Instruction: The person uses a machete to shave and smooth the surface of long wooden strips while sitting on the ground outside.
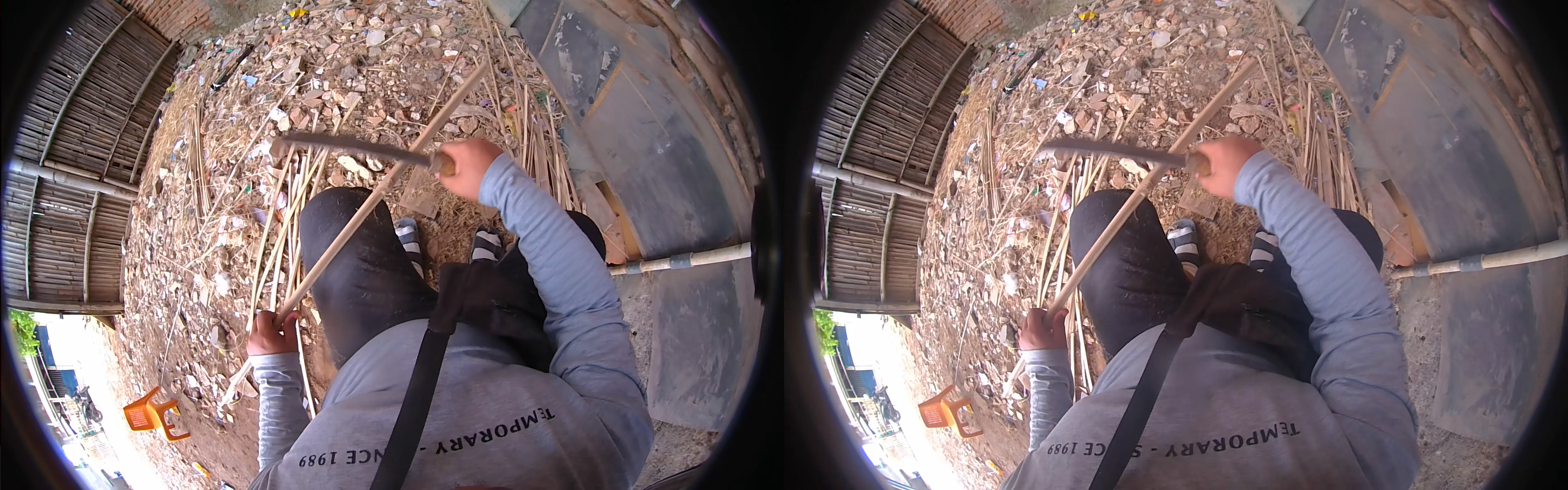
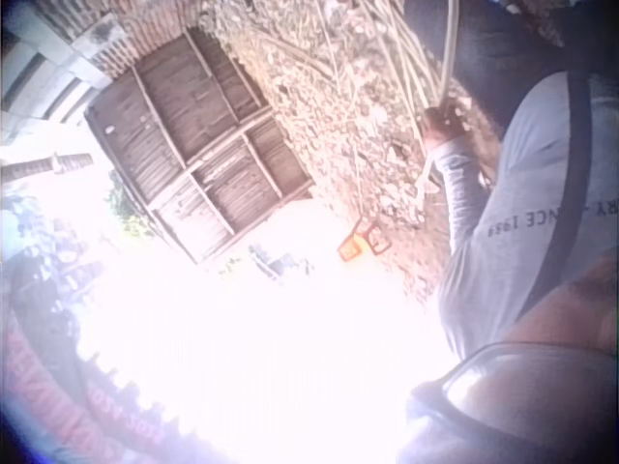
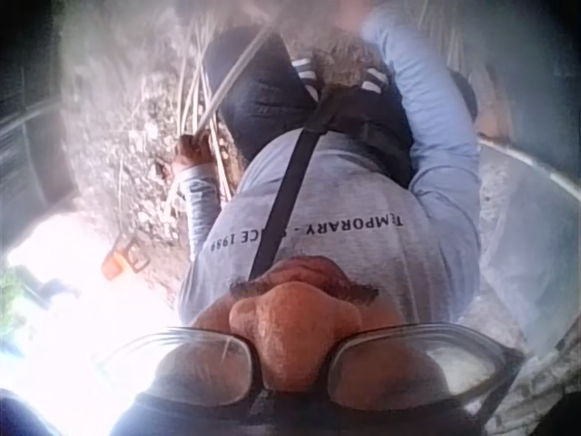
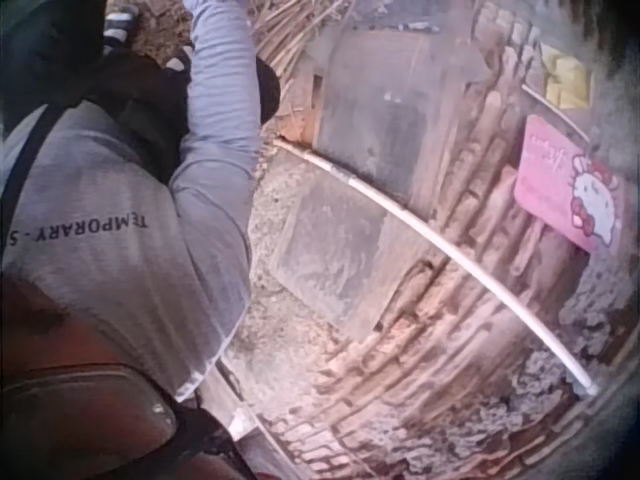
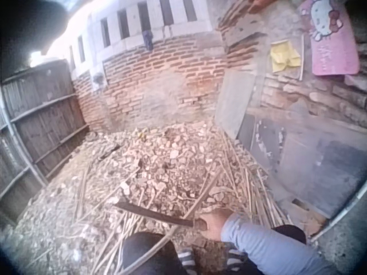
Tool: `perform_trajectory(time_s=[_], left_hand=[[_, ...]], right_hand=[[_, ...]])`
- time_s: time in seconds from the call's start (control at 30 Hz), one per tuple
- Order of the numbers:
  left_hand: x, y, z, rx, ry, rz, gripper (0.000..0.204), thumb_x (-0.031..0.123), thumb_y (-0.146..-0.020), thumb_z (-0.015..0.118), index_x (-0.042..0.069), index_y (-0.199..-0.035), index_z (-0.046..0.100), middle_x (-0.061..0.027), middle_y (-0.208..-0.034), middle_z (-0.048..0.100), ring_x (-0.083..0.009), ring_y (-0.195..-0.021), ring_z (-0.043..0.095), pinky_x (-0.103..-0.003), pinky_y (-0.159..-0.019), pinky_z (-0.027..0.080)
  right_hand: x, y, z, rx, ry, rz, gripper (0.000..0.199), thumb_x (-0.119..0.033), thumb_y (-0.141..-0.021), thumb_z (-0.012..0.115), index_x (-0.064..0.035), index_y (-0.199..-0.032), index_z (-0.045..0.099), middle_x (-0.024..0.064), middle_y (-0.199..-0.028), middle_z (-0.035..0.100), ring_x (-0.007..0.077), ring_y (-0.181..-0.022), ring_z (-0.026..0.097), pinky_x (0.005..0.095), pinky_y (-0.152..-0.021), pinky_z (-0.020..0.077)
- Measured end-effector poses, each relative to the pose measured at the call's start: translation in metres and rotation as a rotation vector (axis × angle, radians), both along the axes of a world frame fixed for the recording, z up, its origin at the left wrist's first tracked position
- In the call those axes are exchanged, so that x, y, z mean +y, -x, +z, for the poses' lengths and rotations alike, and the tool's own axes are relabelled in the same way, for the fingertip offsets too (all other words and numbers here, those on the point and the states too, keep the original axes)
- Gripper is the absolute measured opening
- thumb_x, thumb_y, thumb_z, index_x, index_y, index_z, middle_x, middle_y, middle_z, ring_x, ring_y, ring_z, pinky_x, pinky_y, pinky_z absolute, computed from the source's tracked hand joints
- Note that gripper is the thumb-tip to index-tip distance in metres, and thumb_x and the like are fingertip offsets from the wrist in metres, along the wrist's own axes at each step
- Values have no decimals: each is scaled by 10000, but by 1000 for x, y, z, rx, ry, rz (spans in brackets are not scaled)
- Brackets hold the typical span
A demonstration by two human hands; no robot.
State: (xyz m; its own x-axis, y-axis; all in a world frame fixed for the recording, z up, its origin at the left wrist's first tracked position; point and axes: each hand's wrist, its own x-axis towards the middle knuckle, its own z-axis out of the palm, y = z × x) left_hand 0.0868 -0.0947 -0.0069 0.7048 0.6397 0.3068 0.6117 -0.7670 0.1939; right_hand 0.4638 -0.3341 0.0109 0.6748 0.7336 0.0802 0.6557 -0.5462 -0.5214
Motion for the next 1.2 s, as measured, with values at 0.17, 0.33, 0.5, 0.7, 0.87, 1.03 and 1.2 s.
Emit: perform_trajectory(time_s=[0.17, 0.33, 0.5, 0.7, 0.87, 1.03, 1.2], left_hand=[[-1, -9, 9, 158, 114, 34, 337, 364, -798, 724, 70, -800, 560, -171, -680, 607, -386, -611, 600, -473, -544, 454], [4, -8, 0, 315, 146, -4, 291, 384, -857, 633, 109, -809, 553, -183, -689, 629, -411, -623, 613, -509, -537, 467], [6, -10, -4, 390, 103, -23, 303, 354, -888, 593, 79, -771, 540, -201, -638, 614, -425, -591, 602, -512, -537, 470], [14, -16, 5, 378, 256, -64, 351, 373, -898, 581, 54, -755, 554, -222, -634, 602, -441, -603, 591, -517, -544, 457], [23, -11, 2, 432, 286, -77, 393, 402, -909, 560, 41, -757, 569, -233, -633, 593, -446, -634, 593, -518, -580, 456], [17, -25, 1, 368, 351, -94, 338, 352, -917, 561, 43, -783, 593, -229, -620, 588, -434, -614, 594, -498, -563, 456], [22, -14, -1, 357, 315, -114, 349, 350, -914, 572, 44, -747, 563, -216, -601, 585, -429, -585, 590, -497, -537, 453]], right_hand=[[14, 27, 5, -97, 262, 163, 308, -289, -682, 689, -88, -913, 656, 161, -785, 662, 361, -774, 650, 453, -711, 523], [4, 9, 0, 8, 218, 114, 275, -274, -700, 674, -79, -893, 658, 175, -789, 660, 365, -796, 648, 443, -731, 521], [5, 10, -1, 93, 227, 49, 254, -259, -721, 654, -73, -895, 660, 182, -806, 662, 369, -803, 646, 430, -749, 521], [-2, -21, -20, 93, 91, -100, 213, -196, -740, 614, -49, -889, 656, 182, -787, 659, 345, -784, 656, 421, -736, 518], [9, -3, -9, 100, 252, -17, 214, -218, -738, 618, -59, -874, 660, 170, -788, 662, 312, -765, 657, 404, -727, 519], [-1, -26, -33, 96, 154, -10, 238, -232, -714, 629, -54, -869, 657, 162, -770, 662, 321, -762, 654, 404, -732, 514], [6, 0, -9, 93, 236, 10, 268, -234, -698, 646, -44, -886, 654, 174, -772, 656, 326, -768, 652, 399, -741, 513]])
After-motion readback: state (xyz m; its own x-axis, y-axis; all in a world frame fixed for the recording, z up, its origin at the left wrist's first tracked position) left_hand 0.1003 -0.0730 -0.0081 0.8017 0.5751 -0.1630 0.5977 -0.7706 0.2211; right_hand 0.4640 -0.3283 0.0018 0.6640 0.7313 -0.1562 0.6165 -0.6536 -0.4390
